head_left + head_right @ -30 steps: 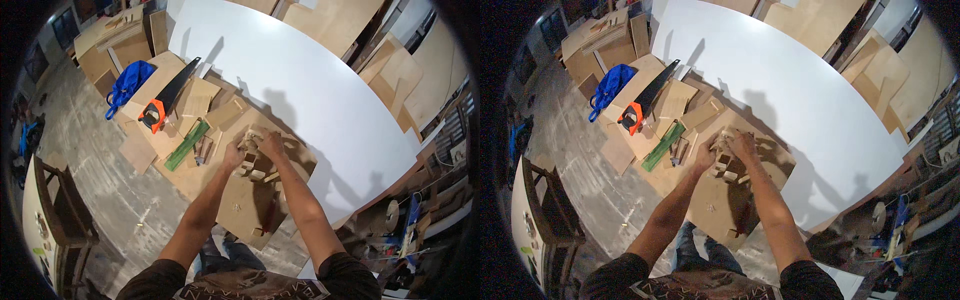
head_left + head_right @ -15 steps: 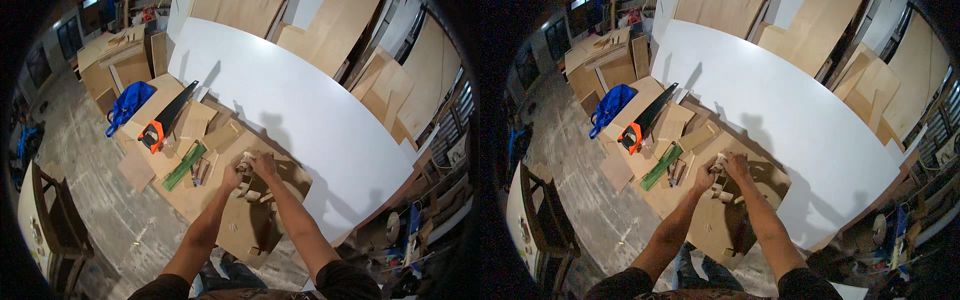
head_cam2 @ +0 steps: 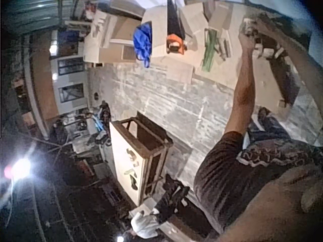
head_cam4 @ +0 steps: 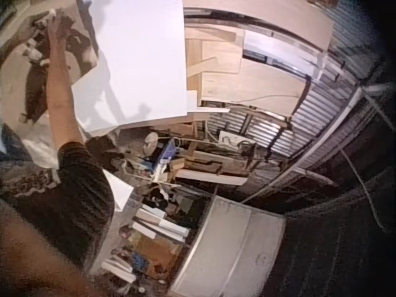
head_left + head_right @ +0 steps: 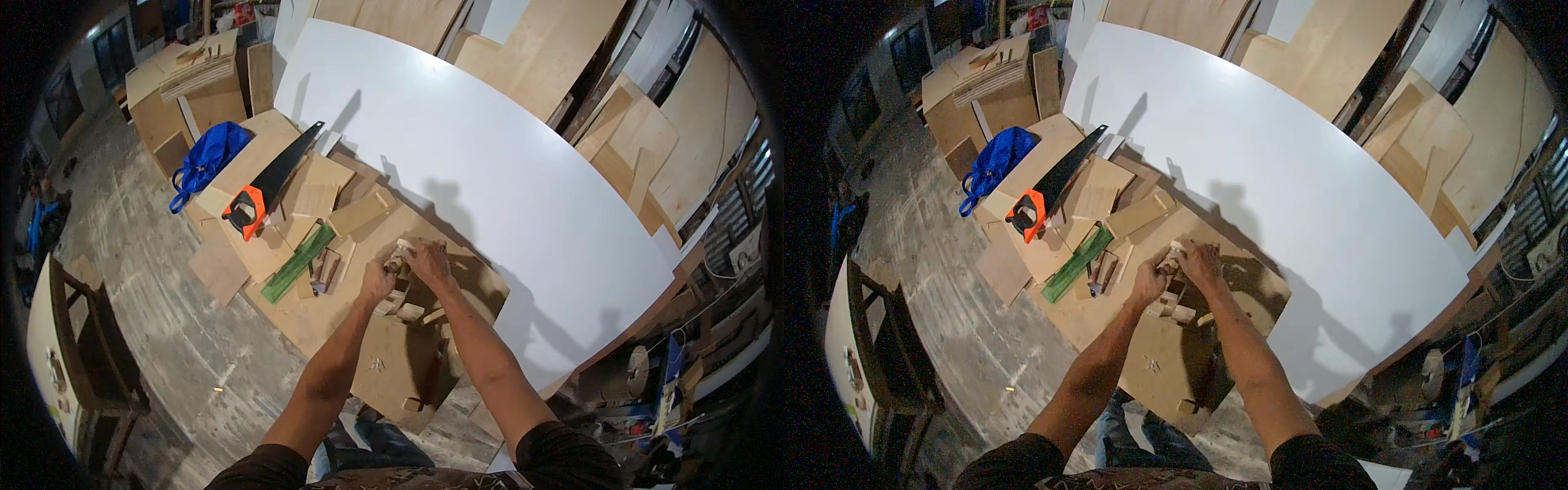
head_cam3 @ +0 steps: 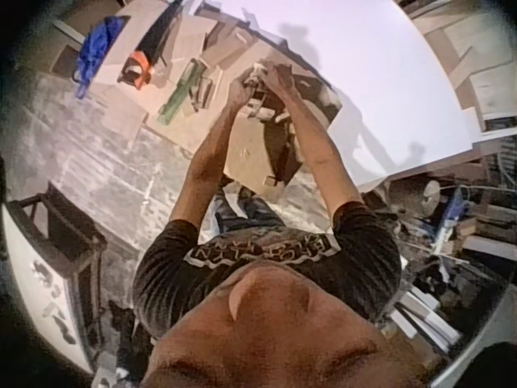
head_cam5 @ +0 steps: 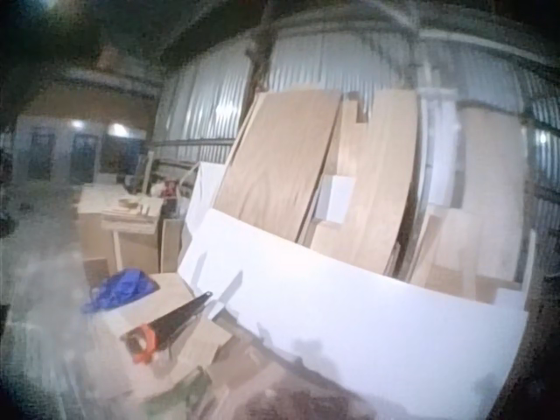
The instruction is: The person places small wood blocks into a larger wooden frame, applying glue with a stick and using a small knife to scrape the wood surfaces.
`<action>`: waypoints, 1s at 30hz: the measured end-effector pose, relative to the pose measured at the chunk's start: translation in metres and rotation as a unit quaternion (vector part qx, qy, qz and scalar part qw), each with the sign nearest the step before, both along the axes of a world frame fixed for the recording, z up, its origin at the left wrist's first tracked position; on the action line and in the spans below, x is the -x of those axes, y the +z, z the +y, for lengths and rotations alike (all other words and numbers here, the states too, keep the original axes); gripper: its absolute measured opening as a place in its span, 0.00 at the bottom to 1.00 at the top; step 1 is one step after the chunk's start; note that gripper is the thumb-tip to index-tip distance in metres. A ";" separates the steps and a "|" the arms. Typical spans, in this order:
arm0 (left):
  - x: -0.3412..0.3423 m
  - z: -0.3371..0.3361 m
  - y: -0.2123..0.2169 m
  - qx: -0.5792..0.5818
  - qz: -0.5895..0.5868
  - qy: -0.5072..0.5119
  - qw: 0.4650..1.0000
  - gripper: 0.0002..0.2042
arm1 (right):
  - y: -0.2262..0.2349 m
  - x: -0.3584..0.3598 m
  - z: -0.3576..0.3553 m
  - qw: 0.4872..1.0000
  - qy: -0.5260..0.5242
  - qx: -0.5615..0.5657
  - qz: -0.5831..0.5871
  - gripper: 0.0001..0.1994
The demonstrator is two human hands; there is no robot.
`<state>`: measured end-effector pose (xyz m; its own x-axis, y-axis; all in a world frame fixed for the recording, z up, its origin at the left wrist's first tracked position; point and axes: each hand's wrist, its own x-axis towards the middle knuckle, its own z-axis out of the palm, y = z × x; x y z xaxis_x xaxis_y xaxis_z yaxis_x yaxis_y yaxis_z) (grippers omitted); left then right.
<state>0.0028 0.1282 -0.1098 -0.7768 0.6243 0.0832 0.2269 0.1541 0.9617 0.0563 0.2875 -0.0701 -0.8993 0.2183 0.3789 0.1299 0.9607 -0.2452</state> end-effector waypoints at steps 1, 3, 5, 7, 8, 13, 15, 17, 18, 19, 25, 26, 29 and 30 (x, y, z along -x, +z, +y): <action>0.000 0.000 0.000 -0.023 0.012 0.009 1.000 0.25 | 0.001 0.001 -0.002 1.000 -0.002 0.008 0.002 0.17; -0.001 0.000 0.000 -0.046 0.022 0.018 0.999 0.24 | 0.003 0.003 -0.004 1.000 -0.003 0.016 0.002 0.17; 0.001 -0.003 0.000 -0.082 0.047 0.041 0.995 0.24 | 0.013 0.004 -0.011 0.996 -0.009 0.039 -0.084 0.14; -0.001 -0.005 0.005 -0.060 0.047 0.033 0.997 0.24 | 0.009 0.005 -0.008 0.998 0.002 0.029 -0.057 0.14; -0.004 -0.003 0.009 -0.040 0.048 0.023 0.998 0.23 | 0.006 0.003 -0.004 0.999 0.010 0.017 -0.030 0.14; -0.005 -0.006 0.019 -0.026 0.032 0.026 0.999 0.24 | 0.006 0.004 -0.005 0.999 0.001 0.018 -0.048 0.14; -0.006 -0.005 0.020 -0.017 0.046 0.031 0.998 0.24 | 0.006 0.004 -0.004 0.998 -0.005 0.020 -0.061 0.14; -0.006 -0.003 0.020 -0.027 0.020 0.023 0.999 0.23 | 0.004 0.005 0.000 0.998 -0.001 0.026 -0.057 0.17; -0.006 -0.001 0.019 -0.028 0.020 0.022 0.999 0.23 | 0.002 0.003 0.002 0.998 -0.003 0.026 -0.058 0.17; -0.004 -0.002 0.016 -0.011 0.021 0.023 0.999 0.23 | 0.002 0.003 -0.001 0.999 0.000 0.027 -0.038 0.18; -0.001 0.002 0.000 -0.069 0.079 0.062 0.993 0.22 | -0.001 0.005 -0.003 1.000 -0.013 -0.002 -0.026 0.19; 0.000 0.003 -0.001 -0.096 0.103 0.068 0.988 0.22 | -0.002 0.006 -0.003 0.998 -0.020 -0.047 -0.025 0.19; -0.003 -0.001 0.004 -0.056 0.052 0.049 0.996 0.22 | -0.001 0.005 0.000 0.999 -0.004 0.019 -0.048 0.19; -0.004 -0.002 0.007 -0.055 0.051 0.048 0.996 0.22 | -0.001 0.004 -0.001 0.999 -0.004 0.020 -0.050 0.19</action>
<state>0.0065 0.1262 -0.1029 -0.8163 0.5304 0.2287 0.3132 0.0739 0.9468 0.0526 0.2863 -0.0711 -0.9301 0.2393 0.2788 0.1637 0.9493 -0.2685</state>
